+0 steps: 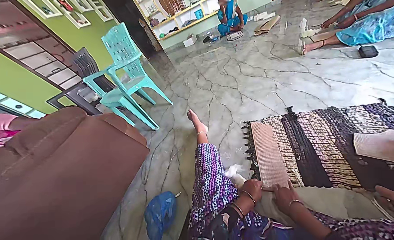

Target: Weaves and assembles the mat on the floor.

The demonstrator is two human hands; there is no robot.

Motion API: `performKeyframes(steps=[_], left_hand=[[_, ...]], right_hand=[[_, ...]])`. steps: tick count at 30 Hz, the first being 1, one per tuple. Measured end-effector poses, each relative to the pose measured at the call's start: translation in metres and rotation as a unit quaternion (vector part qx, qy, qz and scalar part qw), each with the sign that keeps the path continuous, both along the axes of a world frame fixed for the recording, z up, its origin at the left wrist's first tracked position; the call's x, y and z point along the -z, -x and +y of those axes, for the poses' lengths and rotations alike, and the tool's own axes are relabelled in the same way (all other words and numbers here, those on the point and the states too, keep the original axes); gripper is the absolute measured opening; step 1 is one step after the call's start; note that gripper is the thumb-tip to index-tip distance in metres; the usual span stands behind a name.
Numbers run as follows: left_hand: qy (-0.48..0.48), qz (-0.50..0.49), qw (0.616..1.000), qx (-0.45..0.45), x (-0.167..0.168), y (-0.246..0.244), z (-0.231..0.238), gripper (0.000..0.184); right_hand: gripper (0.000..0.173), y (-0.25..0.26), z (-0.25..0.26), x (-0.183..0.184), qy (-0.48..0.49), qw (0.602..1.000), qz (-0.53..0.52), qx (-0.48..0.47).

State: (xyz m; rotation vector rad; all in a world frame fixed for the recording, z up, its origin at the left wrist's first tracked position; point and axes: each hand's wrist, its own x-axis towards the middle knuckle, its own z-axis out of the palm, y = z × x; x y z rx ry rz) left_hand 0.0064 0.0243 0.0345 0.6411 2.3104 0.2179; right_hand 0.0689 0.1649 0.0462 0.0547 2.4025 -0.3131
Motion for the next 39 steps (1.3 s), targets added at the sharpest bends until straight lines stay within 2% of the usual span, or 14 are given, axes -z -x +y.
performKeyframes(steps=[1,6,9,13,16,19,21,24,27,32,36,39], left_hand=[[-0.001,0.01,1.0,0.006,-0.007,-0.001,-0.001,0.032],[-0.051,0.025,0.998,-0.025,-0.02,-0.005,-0.012,0.031],[-0.057,0.029,0.997,-0.033,-0.023,-0.009,-0.019,0.032],[-0.055,0.013,0.998,0.013,-0.028,-0.01,-0.016,0.035],[-0.039,0.005,0.999,0.002,-0.03,-0.005,-0.011,0.033],[-0.051,0.0,0.997,-0.058,-0.029,-0.002,-0.017,0.034],[-0.08,0.0,0.989,-0.122,-0.021,0.002,-0.019,0.036],[-0.149,0.029,0.958,-0.244,-0.001,0.025,-0.032,0.035],[-0.203,0.05,0.911,-0.354,0.008,0.036,-0.041,0.033],[-0.225,0.055,0.88,-0.414,0.007,0.045,-0.044,0.029],[-0.273,0.045,0.849,-0.45,0.012,0.047,-0.054,0.031],[-0.323,0.044,0.823,-0.466,0.017,0.045,-0.067,0.033]], right_hand=[[0.049,0.005,0.001,-0.008,0.0,1.0,0.016,0.019],[0.027,0.016,0.014,-0.01,-0.017,0.999,0.037,0.025],[0.025,0.016,0.012,-0.009,-0.012,0.999,0.047,0.008],[0.028,0.015,0.009,-0.009,-0.01,0.999,0.051,-0.009],[0.028,0.017,0.015,-0.009,0.006,0.998,0.057,0.011],[0.038,0.015,0.037,-0.017,0.045,0.99,0.054,0.122],[0.035,0.014,0.068,-0.014,0.056,0.972,0.049,0.225],[0.026,0.021,0.119,0.019,0.134,0.919,0.119,0.352],[0.026,0.025,0.13,0.032,0.18,0.868,0.129,0.444],[0.029,0.034,0.121,0.041,0.144,0.884,0.102,0.434],[0.032,0.038,0.104,0.029,0.081,0.887,0.156,0.428],[0.029,0.05,0.059,0.018,0.126,0.924,0.156,0.325]])
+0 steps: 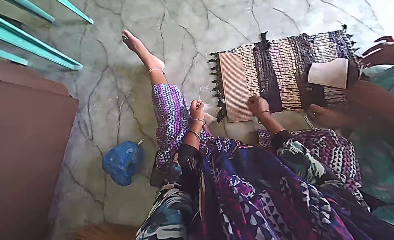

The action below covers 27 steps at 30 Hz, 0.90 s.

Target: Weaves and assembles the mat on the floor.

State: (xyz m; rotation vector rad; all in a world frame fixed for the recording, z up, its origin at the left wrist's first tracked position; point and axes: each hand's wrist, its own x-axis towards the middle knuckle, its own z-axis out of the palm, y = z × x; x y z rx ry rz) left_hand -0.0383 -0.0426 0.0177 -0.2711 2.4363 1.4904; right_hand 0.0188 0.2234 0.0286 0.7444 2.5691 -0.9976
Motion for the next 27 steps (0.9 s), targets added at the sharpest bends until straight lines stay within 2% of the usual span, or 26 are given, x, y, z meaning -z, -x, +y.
performKeyframes(steps=[3,5,7,9,11,14,17,19,21,24,25,27], left_hand=[[-0.016,-0.01,1.0,0.0,-0.004,-0.005,0.001,0.034],[-0.014,-0.013,1.0,0.006,-0.004,-0.007,0.0,0.034],[-0.02,-0.012,1.0,0.008,-0.004,-0.007,-0.005,0.034],[-0.029,-0.006,1.0,0.004,-0.002,-0.002,-0.009,0.034],[-0.037,0.003,0.999,-0.01,-0.005,0.002,-0.016,0.035],[-0.023,0.001,1.0,-0.016,-0.033,0.0,-0.026,0.039],[0.069,-0.044,0.996,0.038,-0.033,0.03,-0.021,0.054],[0.171,-0.103,0.975,0.096,-0.033,0.038,-0.016,0.059],[0.26,-0.131,0.947,0.135,-0.024,0.035,-0.01,0.057],[0.328,-0.159,0.916,0.169,-0.013,0.036,0.0,0.05],[0.326,-0.164,0.916,0.168,-0.013,0.039,0.001,0.043],[0.255,-0.124,0.95,0.126,-0.013,0.039,-0.005,0.034]], right_hand=[[0.034,0.012,-0.064,0.012,0.057,0.979,-0.004,-0.193],[0.039,0.02,-0.106,0.017,0.007,0.955,-0.049,-0.292],[0.032,0.023,-0.129,0.026,-0.037,0.942,-0.066,-0.328],[0.025,0.026,-0.131,0.023,-0.017,0.955,-0.045,-0.293],[0.021,0.027,-0.122,0.005,0.039,0.97,0.016,-0.238],[0.02,0.026,-0.108,-0.012,0.051,0.964,0.051,-0.257],[0.026,0.023,-0.1,-0.004,0.019,0.959,0.005,-0.283],[0.029,0.018,-0.101,0.007,0.013,0.961,-0.016,-0.274],[0.03,0.016,-0.105,0.014,0.011,0.964,-0.023,-0.266],[0.03,0.016,-0.107,0.012,0.004,0.964,-0.03,-0.266],[0.03,0.018,-0.107,0.007,0.0,0.966,-0.027,-0.257],[0.029,0.022,-0.104,-0.005,0.003,0.976,-0.012,-0.219]])
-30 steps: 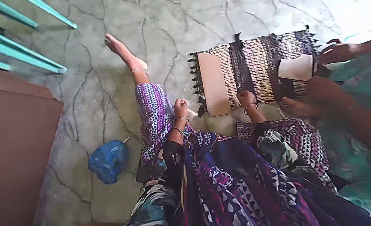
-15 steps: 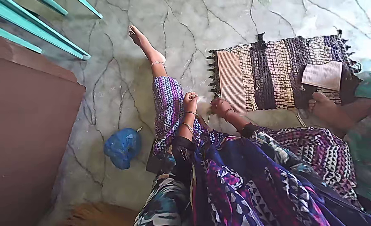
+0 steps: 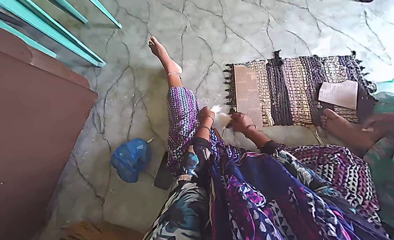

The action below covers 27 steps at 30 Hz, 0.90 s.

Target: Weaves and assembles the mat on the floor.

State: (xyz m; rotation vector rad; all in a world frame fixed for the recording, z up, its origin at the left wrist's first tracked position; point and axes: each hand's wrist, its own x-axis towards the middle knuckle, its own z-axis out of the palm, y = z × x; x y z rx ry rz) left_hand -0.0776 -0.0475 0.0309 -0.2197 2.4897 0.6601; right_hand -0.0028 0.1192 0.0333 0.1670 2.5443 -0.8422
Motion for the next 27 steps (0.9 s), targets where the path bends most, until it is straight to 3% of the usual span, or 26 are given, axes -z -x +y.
performKeyframes(steps=[2,4,6,7,9,12,14,18,23,27], left_hand=[[-0.136,0.073,0.985,-0.079,-0.001,-0.001,-0.01,0.028],[-0.284,0.116,0.936,-0.17,-0.008,0.002,-0.019,0.023],[-0.457,0.117,0.845,-0.251,-0.011,0.005,-0.024,0.002],[-0.533,0.092,0.796,-0.271,-0.014,0.005,-0.028,0.006],[-0.602,0.052,0.747,-0.277,-0.015,0.005,-0.032,0.014],[-0.583,0.02,0.774,-0.248,-0.01,0.004,-0.032,0.017],[-0.55,0.016,0.804,-0.224,-0.011,0.003,-0.029,0.017],[-0.508,0.017,0.847,-0.157,-0.007,0.001,-0.028,0.012],[-0.489,0.018,0.867,-0.098,0.0,-0.001,-0.023,0.01],[-0.43,0.039,0.899,-0.081,0.006,0.0,-0.029,0.005]], right_hand=[[0.03,0.002,0.007,-0.011,0.036,0.998,0.018,0.055],[0.03,0.007,0.011,-0.015,0.07,0.991,0.037,0.108],[0.029,0.012,0.009,-0.015,0.092,0.986,0.053,0.13],[0.029,0.016,0.005,-0.015,0.102,0.985,0.05,0.128],[0.031,0.023,-0.005,-0.011,0.106,0.99,0.015,0.094],[0.047,0.032,-0.012,0.0,0.079,0.995,-0.059,0.029],[0.052,0.035,-0.012,-0.008,0.1,0.993,-0.02,0.065],[0.048,0.041,-0.006,-0.023,0.329,0.93,0.063,0.153],[0.018,0.047,-0.01,-0.029,0.281,0.927,0.152,0.196],[0.015,0.043,0.004,-0.022,0.327,0.887,0.146,0.291]])
